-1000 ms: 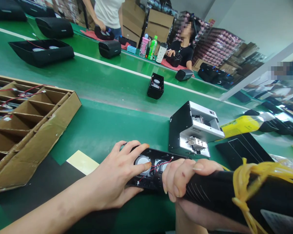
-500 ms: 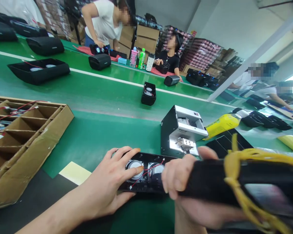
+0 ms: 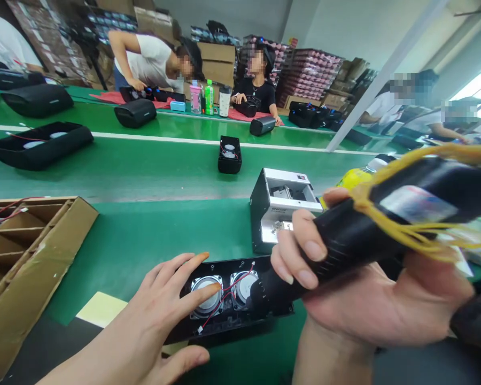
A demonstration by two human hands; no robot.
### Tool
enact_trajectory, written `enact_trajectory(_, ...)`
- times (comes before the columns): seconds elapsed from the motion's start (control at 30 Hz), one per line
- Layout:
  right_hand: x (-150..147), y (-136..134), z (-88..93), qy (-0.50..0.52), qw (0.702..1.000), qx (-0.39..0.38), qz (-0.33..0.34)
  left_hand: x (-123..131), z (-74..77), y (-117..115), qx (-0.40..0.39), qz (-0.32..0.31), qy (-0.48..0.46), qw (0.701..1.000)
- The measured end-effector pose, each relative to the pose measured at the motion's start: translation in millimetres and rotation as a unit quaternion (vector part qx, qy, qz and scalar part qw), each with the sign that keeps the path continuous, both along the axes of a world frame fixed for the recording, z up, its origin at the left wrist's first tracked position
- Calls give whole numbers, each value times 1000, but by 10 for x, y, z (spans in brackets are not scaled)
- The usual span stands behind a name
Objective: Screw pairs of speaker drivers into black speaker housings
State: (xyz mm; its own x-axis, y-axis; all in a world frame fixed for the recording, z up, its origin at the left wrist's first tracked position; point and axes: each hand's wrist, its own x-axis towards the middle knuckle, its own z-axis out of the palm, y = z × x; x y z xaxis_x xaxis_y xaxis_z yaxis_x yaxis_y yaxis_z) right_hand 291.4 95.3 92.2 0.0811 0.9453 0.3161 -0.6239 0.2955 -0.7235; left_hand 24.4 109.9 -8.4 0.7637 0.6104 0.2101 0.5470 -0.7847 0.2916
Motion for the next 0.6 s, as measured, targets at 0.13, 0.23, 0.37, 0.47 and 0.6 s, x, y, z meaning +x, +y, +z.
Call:
enact_trajectory(0.13, -12, 43, 32, 23, 999, -9, 47, 8, 94, 92, -22, 3, 20, 1000)
enact_trajectory(0.23, -15, 55, 48, 38, 996, -4, 84, 54, 75, 134, -39, 2, 24, 999)
enact_trajectory(0.37, -22, 41, -5, 52, 994, 2, 94, 72, -10, 160, -45, -4, 15, 999)
enact_trajectory(0.47, -47, 27, -58, 59, 995, 18, 77, 74, -54, 165, -43, -1, 8, 999)
enact_trajectory(0.6, -78, -5, -92, 59, 996, 48, 51, 87, -94, 171, -46, -1, 9, 999)
